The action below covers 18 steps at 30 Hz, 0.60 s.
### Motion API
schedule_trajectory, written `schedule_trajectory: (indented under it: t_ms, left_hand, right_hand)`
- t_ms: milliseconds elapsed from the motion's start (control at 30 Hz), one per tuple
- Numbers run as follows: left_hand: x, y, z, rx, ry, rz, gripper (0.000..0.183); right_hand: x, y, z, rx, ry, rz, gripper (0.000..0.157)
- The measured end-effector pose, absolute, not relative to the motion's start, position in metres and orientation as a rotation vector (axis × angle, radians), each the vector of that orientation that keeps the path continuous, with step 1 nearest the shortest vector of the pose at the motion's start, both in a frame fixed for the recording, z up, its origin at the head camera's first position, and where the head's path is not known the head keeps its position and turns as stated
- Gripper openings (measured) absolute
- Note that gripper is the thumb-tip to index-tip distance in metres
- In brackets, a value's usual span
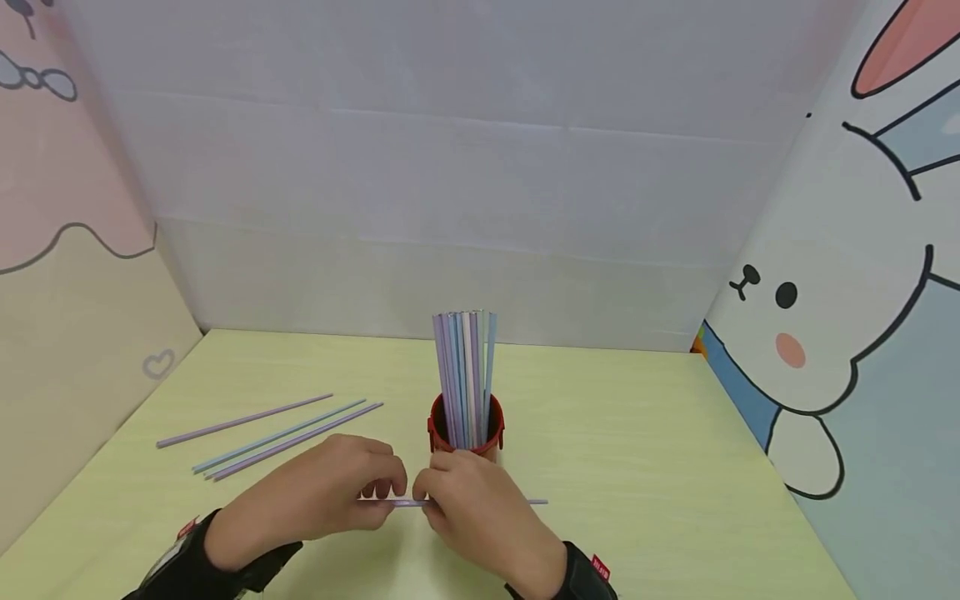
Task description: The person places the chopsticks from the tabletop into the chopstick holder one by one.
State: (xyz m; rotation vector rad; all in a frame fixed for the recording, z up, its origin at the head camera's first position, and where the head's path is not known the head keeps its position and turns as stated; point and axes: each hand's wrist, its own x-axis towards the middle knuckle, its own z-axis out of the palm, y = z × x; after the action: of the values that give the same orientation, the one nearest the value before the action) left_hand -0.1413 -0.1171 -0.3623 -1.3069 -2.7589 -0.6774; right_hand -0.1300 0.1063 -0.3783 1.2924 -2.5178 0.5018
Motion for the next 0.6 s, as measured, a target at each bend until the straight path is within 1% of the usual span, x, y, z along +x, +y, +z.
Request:
schedule_trajectory:
  t_ms: [67,233,400,500,600]
  left_hand:
    - [-0.147,-0.123,-0.361,-1.253,-2.763,-0.754,0.01]
    - [-0.174,-0.142,-0.366,-1.04,-2.652,-1.045,0.032]
    - [-0.197,-0.142,-0.389,-0.885,-2.527,-1.375,0.048]
    - [-0.202,-0.133,-0.403,-0.798,-2.528,-1.513,0.064]
    - [-0.205,-0.121,-0.414,-0.747,-2.541,-1.616,0.078]
  right_hand:
    - [-0.131,0.11,-0.375,1.314,-2.538,0.522,0.013]
    - [-0.136,0.124,-0.36,1.388,-2.563,0.754,0.012]
    - [-0.144,0.135,-0.333,1.427,-2.435,1.124,0.012]
    - [-0.146,0.136,-0.312,1.337,-2.366,1.317,0.016]
    - [-0.147,0.136,-0.295,1.143,-2.327,1.426,0.017]
